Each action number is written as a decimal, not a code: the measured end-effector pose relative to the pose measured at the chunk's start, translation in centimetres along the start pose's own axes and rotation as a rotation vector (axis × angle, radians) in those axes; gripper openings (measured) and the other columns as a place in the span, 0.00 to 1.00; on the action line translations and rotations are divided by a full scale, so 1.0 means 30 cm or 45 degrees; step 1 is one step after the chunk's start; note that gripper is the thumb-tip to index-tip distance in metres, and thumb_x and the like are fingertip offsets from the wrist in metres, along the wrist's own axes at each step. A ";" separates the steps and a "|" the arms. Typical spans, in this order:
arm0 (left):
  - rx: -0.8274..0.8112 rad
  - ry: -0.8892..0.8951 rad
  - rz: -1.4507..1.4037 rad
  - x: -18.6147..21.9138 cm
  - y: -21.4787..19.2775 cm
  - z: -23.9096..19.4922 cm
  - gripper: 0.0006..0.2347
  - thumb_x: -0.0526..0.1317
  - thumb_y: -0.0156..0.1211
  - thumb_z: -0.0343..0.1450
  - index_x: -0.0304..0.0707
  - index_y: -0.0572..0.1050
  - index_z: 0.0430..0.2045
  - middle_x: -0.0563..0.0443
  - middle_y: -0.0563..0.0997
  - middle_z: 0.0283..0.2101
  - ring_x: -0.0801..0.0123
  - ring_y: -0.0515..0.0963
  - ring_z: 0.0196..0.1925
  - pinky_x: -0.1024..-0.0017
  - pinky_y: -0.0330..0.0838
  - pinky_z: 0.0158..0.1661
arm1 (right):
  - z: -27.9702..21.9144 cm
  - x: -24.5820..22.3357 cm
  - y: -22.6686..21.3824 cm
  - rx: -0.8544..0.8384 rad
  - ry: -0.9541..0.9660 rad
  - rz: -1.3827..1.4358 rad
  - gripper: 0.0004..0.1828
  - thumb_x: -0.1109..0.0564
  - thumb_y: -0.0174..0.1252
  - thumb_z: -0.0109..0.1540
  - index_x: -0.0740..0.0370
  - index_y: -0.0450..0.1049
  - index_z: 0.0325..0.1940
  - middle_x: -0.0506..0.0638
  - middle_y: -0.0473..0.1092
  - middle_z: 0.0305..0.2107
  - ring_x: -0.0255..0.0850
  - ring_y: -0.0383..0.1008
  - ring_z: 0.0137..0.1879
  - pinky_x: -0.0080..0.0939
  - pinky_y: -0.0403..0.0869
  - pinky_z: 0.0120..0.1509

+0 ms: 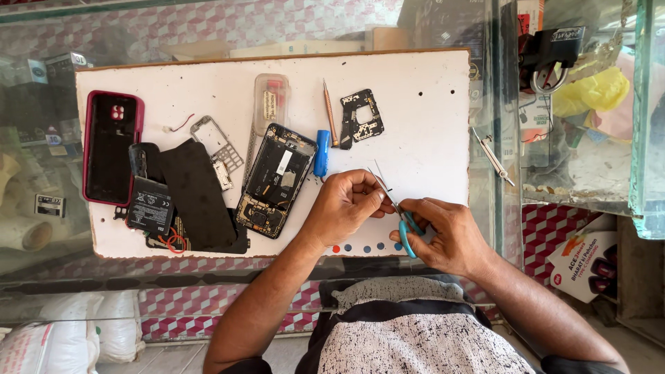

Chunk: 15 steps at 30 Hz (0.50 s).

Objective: The person works on a disassembled smartphone, using a small tool to adjust internal components and ribbon cables. They handle the phone chassis, battery, and circuit board, then use scissors to trim a small wire before placing the phone back on the work surface.

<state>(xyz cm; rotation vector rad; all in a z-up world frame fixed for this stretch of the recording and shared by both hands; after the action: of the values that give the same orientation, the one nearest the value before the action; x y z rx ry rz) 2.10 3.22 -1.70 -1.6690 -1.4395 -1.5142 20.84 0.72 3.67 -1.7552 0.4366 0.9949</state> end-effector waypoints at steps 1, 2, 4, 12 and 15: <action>0.001 -0.005 -0.010 -0.002 0.000 -0.001 0.04 0.30 0.56 0.75 0.24 0.76 0.37 0.39 0.85 0.36 0.63 0.89 0.39 0.71 0.87 0.41 | -0.001 0.002 0.002 -0.004 0.004 -0.003 0.24 0.50 0.70 0.55 0.66 0.77 0.49 0.49 0.74 0.21 0.35 0.76 0.21 0.37 0.74 0.24; 0.002 -0.001 0.005 -0.003 0.000 -0.002 0.04 0.30 0.56 0.75 0.24 0.76 0.37 0.39 0.85 0.36 0.63 0.89 0.39 0.71 0.87 0.40 | -0.001 0.002 0.004 0.002 -0.013 -0.005 0.24 0.50 0.70 0.55 0.67 0.77 0.49 0.49 0.73 0.21 0.35 0.75 0.21 0.38 0.73 0.24; 0.002 0.011 0.035 -0.004 0.000 0.000 0.05 0.31 0.56 0.75 0.24 0.76 0.37 0.39 0.85 0.36 0.64 0.89 0.39 0.71 0.87 0.40 | -0.001 0.003 0.004 0.018 -0.047 -0.013 0.24 0.50 0.69 0.56 0.68 0.76 0.50 0.49 0.73 0.21 0.34 0.74 0.21 0.38 0.72 0.23; 0.009 0.021 0.070 -0.008 0.000 -0.003 0.04 0.30 0.56 0.75 0.25 0.76 0.36 0.39 0.85 0.35 0.64 0.89 0.39 0.71 0.88 0.41 | -0.001 0.016 0.021 -0.023 -0.019 -0.028 0.24 0.47 0.68 0.57 0.67 0.76 0.49 0.47 0.71 0.18 0.34 0.72 0.19 0.38 0.70 0.20; -0.003 0.002 0.046 -0.009 -0.001 -0.003 0.04 0.30 0.55 0.75 0.25 0.76 0.36 0.39 0.84 0.36 0.64 0.88 0.39 0.70 0.88 0.41 | -0.001 0.014 0.021 -0.019 -0.030 -0.033 0.24 0.47 0.69 0.57 0.67 0.76 0.49 0.47 0.71 0.18 0.34 0.72 0.19 0.38 0.70 0.21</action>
<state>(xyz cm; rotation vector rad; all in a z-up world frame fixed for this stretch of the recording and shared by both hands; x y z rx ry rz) 2.06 3.04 -1.94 -1.6859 -1.3999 -1.4975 20.66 0.50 2.97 -1.7568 0.3916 1.0021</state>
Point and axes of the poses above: each hand's wrist, its own z-axis towards the middle knuckle, its own y-axis out of the palm, x = y × z, the point moved 4 cm from there along z, towards the middle knuckle
